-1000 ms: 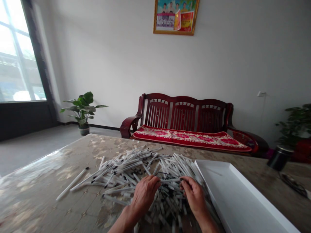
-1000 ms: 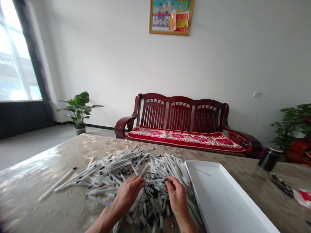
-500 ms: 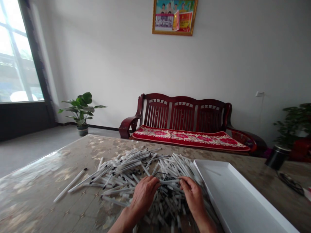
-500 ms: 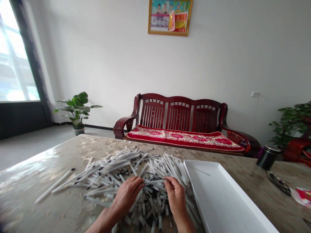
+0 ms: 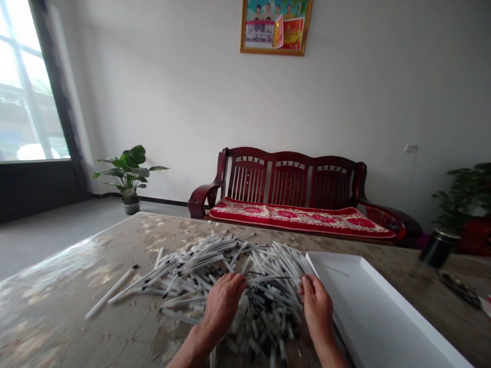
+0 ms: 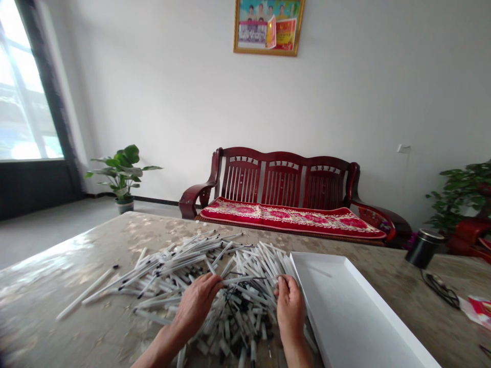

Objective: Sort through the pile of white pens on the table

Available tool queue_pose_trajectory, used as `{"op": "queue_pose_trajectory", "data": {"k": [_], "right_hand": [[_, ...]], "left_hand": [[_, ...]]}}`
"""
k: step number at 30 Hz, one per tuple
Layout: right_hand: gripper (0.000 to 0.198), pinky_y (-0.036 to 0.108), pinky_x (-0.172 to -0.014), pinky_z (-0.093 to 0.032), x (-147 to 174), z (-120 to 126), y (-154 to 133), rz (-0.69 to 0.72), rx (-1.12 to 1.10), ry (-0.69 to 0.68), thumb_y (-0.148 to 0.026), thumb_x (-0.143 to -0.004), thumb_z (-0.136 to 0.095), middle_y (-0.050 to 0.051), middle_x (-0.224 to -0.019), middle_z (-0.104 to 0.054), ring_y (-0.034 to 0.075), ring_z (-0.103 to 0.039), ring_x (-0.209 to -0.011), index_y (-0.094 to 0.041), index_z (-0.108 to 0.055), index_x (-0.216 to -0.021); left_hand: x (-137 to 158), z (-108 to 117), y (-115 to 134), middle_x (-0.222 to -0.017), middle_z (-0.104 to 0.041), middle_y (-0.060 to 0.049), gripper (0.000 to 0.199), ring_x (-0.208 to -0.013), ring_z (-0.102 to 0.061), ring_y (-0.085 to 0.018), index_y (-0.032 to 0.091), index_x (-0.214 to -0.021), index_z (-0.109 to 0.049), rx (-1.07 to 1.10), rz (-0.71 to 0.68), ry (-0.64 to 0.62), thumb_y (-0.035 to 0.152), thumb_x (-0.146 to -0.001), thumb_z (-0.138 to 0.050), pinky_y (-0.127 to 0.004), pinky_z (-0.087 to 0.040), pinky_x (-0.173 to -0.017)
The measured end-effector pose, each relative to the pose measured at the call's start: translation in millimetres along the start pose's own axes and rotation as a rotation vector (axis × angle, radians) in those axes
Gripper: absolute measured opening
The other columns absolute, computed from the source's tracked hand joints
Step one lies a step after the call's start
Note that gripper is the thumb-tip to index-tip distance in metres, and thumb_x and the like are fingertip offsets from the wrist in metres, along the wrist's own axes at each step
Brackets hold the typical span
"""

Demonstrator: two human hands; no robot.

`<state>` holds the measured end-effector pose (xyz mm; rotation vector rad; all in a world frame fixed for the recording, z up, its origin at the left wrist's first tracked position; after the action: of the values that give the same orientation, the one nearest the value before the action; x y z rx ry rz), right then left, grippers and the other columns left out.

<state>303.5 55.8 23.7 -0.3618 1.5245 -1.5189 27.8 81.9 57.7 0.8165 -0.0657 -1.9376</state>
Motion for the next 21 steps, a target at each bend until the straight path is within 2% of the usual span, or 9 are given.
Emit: {"op": "queue_pose_trajectory", "data": {"k": [4,10,13,16,18,21], "right_hand": [[0.053,0.027,-0.051,-0.053,-0.4,15.3,-0.7,-0.003,-0.014,0.094,-0.070,-0.083,-0.052,0.006,-0.068,-0.072,0.022,-0.069,-0.061,-0.019,-0.067,-0.087],[0.058,0.028,-0.050,-0.052,-1.4,39.6,4.3,-0.085,0.018,0.253,-0.075,-0.084,-0.047,0.004,-0.063,-0.069,0.019,-0.063,-0.053,-0.019,-0.063,-0.088],[0.057,0.028,-0.053,-0.053,-3.3,29.9,6.1,-0.070,0.011,0.175,-0.073,-0.082,-0.050,0.006,-0.067,-0.072,0.021,-0.067,-0.059,-0.019,-0.066,-0.087],[0.054,0.032,-0.065,-0.055,-0.6,9.8,-5.7,0.043,0.038,0.041,-0.070,-0.079,-0.057,0.010,-0.081,-0.076,0.025,-0.070,-0.073,-0.018,-0.070,-0.089],[0.051,0.035,-0.073,-0.055,4.9,1.1,-15.7,0.104,0.074,0.000,-0.066,-0.080,-0.057,0.011,-0.092,-0.076,0.027,-0.070,-0.082,-0.019,-0.073,-0.093],[0.049,0.035,-0.072,-0.054,16.3,-12.1,-24.9,0.103,0.036,-0.073,-0.062,-0.086,-0.051,0.008,-0.087,-0.075,0.025,-0.069,-0.078,-0.021,-0.073,-0.100]], "left_hand": [[0.2,12.2,-1.4,-0.079,-0.068,-0.002,0.027,-0.077,-0.065,-0.018,0.025,-0.082,-0.066,-0.064,-0.003,0.087,0.034,-0.098,-0.046,-0.027,-0.047,-0.071],[-1.5,20.2,-18.5,-0.084,-0.069,-0.003,0.026,-0.081,-0.067,-0.019,0.025,-0.088,-0.066,-0.068,0.051,0.153,0.032,-0.098,-0.043,-0.029,-0.050,-0.074],[0.1,22.7,-22.3,-0.088,-0.069,-0.004,0.027,-0.084,-0.067,-0.020,0.024,-0.096,-0.065,-0.048,0.072,0.210,0.032,-0.099,-0.040,-0.031,-0.051,-0.076],[2.0,18.7,-15.0,-0.086,-0.068,-0.003,0.027,-0.082,-0.066,-0.020,0.024,-0.096,-0.064,-0.039,0.037,0.214,0.031,-0.100,-0.039,-0.030,-0.051,-0.074],[2.6,14.5,-6.9,-0.085,-0.068,-0.003,0.026,-0.081,-0.066,-0.019,0.024,-0.094,-0.065,-0.038,-0.005,0.192,0.031,-0.100,-0.040,-0.029,-0.051,-0.072],[2.6,9.3,5.4,-0.084,-0.068,-0.003,0.026,-0.080,-0.066,-0.019,0.025,-0.093,-0.066,-0.035,-0.077,0.150,0.032,-0.100,-0.042,-0.028,-0.050,-0.072]]}}
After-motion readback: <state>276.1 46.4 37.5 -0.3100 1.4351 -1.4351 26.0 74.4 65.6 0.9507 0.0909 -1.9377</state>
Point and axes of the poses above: each hand's wrist, its own x-axis away from the middle knuckle, its own z-axis out of the back of the hand, y = z × x, the point moved 10 cm from there along -x, towards the middle knuckle
